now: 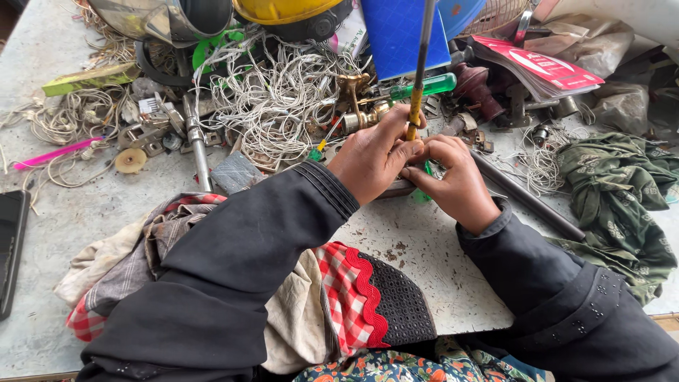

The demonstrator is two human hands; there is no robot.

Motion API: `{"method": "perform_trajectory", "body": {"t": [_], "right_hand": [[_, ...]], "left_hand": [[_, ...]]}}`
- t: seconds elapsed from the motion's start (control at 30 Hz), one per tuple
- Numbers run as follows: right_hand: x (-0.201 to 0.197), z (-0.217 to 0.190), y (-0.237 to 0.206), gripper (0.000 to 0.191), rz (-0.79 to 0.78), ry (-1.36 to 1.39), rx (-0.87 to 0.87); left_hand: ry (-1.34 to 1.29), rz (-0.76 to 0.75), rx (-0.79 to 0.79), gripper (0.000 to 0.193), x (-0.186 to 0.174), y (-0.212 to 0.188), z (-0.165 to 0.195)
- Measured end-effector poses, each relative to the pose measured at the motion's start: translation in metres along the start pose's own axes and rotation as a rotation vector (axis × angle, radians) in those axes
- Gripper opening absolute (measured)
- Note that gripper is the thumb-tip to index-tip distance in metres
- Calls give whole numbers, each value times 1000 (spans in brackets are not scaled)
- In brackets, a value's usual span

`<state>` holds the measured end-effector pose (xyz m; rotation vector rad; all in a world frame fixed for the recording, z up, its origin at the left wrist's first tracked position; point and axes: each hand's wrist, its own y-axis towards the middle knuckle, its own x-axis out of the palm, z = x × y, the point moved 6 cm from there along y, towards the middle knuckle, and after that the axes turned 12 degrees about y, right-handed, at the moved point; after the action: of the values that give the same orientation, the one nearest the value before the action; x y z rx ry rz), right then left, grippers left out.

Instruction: The person is repairing a small metal lock mechanism on a cluttered workbench. They use pliers to hold and manipulate the lock, a screwdriver to adjust internal components, and a hammer to tap parts into place. The person repeatedly disassembles and reassembles the lock, focusing on the internal pins and springs.

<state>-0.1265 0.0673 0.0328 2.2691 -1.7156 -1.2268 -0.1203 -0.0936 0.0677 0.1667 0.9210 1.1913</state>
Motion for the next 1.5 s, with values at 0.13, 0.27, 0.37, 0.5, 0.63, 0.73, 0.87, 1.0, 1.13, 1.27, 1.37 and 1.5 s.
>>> {"method": "perform_trajectory", "body": {"t": [0.13,0.27,0.37,0.5,0.63,0.73,0.87,1.0,1.13,1.27,1.37,1.5], "right_hand": [[-6,-2,-6,23,-34,27,5],[-11,-3,-8,23,-59,77,4],[-11,-3,-8,21,-64,61,16],[-12,-5,-7,22,-53,40,2],[-13,-4,-8,22,-47,15,-8],[-14,-4,-10,22,-43,2,-11],[-14,-7,-11,20,-35,-15,-35],[-12,-9,-11,23,-29,-41,-33],[-11,-10,-10,24,-34,-50,-42],[-10,-11,-10,24,-36,-53,-59],[-10,-11,-10,24,-47,-56,-56],[-12,-10,-11,23,-58,-42,-26]], "left_hand": [[4,1,51,31,5,-2,6],[-3,-10,39,32,7,-2,7],[-18,-21,46,32,7,-2,7],[-48,-38,59,29,7,-1,7],[-42,-24,43,32,7,-2,8],[-70,-37,46,30,8,-3,10],[-30,-15,63,30,7,-4,12],[-59,-24,58,31,8,-4,10],[-72,-40,52,30,9,-6,5],[-28,-14,97,30,8,-6,6],[-5,-4,131,29,8,-6,8],[-21,-39,66,28,11,-5,5]]}}
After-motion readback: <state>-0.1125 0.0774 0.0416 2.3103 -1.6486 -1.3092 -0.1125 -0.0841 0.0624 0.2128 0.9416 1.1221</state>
